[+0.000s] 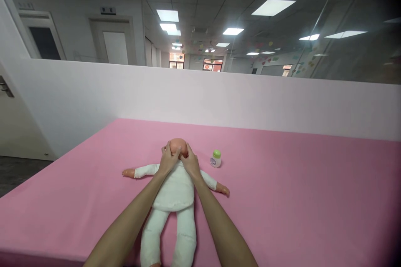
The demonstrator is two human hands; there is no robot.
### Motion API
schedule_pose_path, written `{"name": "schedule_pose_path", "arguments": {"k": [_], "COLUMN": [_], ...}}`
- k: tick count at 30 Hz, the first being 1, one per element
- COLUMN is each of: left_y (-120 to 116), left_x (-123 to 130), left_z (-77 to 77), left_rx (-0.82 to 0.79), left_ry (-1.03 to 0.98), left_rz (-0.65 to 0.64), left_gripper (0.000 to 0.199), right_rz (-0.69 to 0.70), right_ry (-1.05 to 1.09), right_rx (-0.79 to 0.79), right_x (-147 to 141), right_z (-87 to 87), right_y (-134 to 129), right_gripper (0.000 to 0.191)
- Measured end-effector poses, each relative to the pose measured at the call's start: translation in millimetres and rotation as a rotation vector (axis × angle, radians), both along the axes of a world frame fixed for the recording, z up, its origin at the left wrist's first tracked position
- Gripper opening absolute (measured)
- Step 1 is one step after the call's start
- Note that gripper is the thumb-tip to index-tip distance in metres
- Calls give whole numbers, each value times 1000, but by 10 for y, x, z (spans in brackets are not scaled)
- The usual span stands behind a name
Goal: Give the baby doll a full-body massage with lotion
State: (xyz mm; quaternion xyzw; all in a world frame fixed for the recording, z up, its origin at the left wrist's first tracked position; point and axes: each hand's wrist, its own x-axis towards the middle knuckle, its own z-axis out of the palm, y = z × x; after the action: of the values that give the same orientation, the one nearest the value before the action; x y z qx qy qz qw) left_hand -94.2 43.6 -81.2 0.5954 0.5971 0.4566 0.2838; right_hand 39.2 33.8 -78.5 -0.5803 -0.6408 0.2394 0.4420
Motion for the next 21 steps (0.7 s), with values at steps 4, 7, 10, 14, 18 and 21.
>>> {"name": "schedule_pose_path", "arguments": {"k": [4,7,10,14,18,21], "left_y": [29,7,-18,-40,-44,-65], "left_x": [-52,-76,-100,-117,-89,-69], "left_z": [-77,-80,-72,-87,-102,-96], "left_rx": [2,12,8,43,151,159], "left_ry": [75,172,234,260,326,354], "left_rz": [-27,-20,12,46,36,6], "left_gripper": [84,71,66,68,65,67], "right_rz": [-9,6,16,132,291,354], "right_ry": [-132,-232,-408,-679,-712,-684], "right_rx": [-30,-62,3,117,133,115], "right_x": [-22,-54,-102,-104,14,102], "right_z": [13,30,21,-43,-67,-46], "right_y": [-1,-34,-201,-567,-765,-759], "right_gripper": [74,75,73,65,59,61]}}
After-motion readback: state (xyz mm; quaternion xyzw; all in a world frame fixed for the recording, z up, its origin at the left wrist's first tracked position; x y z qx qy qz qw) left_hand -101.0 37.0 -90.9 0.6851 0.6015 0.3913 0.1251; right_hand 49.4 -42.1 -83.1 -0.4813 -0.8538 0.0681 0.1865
